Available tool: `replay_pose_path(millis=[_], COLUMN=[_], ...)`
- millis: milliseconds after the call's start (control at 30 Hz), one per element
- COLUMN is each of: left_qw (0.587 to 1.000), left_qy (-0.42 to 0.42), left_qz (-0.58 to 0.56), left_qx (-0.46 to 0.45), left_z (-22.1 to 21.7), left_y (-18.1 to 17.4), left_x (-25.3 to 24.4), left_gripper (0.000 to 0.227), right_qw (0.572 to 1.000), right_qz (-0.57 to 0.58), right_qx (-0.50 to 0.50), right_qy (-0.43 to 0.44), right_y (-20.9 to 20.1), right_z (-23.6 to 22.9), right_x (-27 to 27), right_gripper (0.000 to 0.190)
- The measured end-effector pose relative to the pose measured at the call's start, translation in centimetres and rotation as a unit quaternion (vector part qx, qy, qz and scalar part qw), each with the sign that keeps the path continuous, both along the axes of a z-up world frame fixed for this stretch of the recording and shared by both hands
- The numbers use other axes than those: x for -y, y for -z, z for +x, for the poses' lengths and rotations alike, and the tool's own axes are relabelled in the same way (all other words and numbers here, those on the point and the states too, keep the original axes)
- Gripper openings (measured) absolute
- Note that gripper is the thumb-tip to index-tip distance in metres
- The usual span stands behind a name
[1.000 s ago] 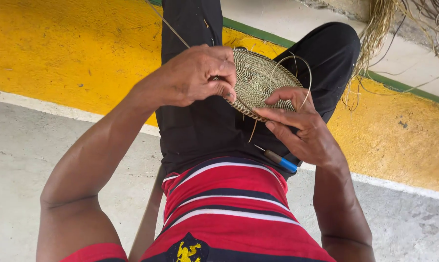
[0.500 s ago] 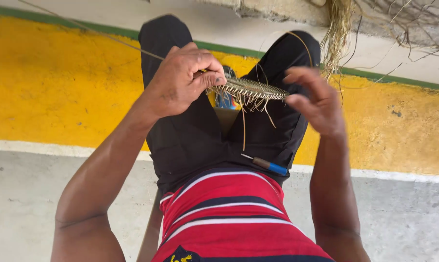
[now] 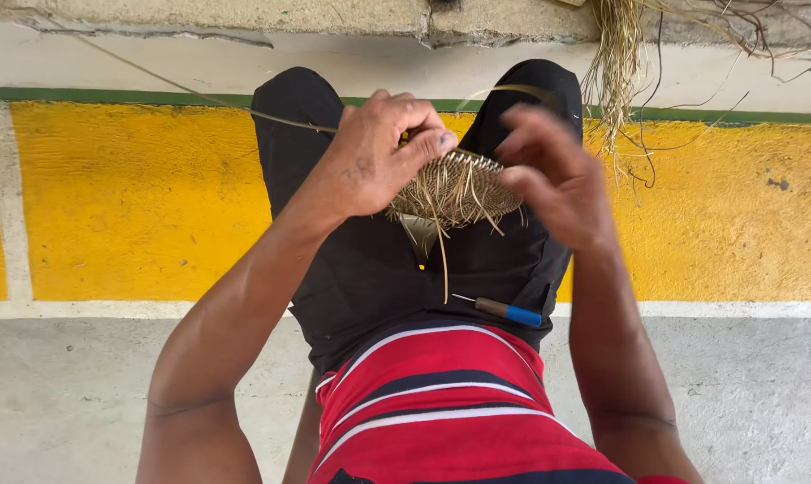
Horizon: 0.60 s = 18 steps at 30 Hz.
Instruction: The recorder is weaving straw or palm fibers into a circular pattern to create a mat or basket base using a small hook tool.
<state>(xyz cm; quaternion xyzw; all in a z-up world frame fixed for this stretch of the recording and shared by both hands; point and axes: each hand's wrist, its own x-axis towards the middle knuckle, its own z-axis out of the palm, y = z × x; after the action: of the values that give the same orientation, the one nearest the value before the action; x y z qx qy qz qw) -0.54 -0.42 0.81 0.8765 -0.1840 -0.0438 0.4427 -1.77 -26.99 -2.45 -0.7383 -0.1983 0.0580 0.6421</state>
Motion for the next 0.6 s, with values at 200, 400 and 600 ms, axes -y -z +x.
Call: replay_pose_path(millis=[200,400,600], left_qw=[0.999,1.0,1.0], left_qy=[-0.004,-0.009,0.005], left_qz=[0.028,0.016,0.008], left_qx=[0.018,0.002,-0.019], left_z=[-1.5,-2.6,-3.6], left_y=[-1.5,-0.6,-2.0], left_x=[0.0,-0.2,-0.5], left_gripper=[0.026,0.026,0.024], right_qw=[0.931,0.98,0.986], right_qz=[0.213,-0.059,0.003], right_qx=[-0.134,-0.128,-0.075], right_qy=[0.266,-0.137,-0.152], right_y=[5.0,3.5,2.3], right_z=[5.1,3.4,4.2], right_x=[6.6,-0.5,-5.1], right_gripper=[0.051,0.036,0.032])
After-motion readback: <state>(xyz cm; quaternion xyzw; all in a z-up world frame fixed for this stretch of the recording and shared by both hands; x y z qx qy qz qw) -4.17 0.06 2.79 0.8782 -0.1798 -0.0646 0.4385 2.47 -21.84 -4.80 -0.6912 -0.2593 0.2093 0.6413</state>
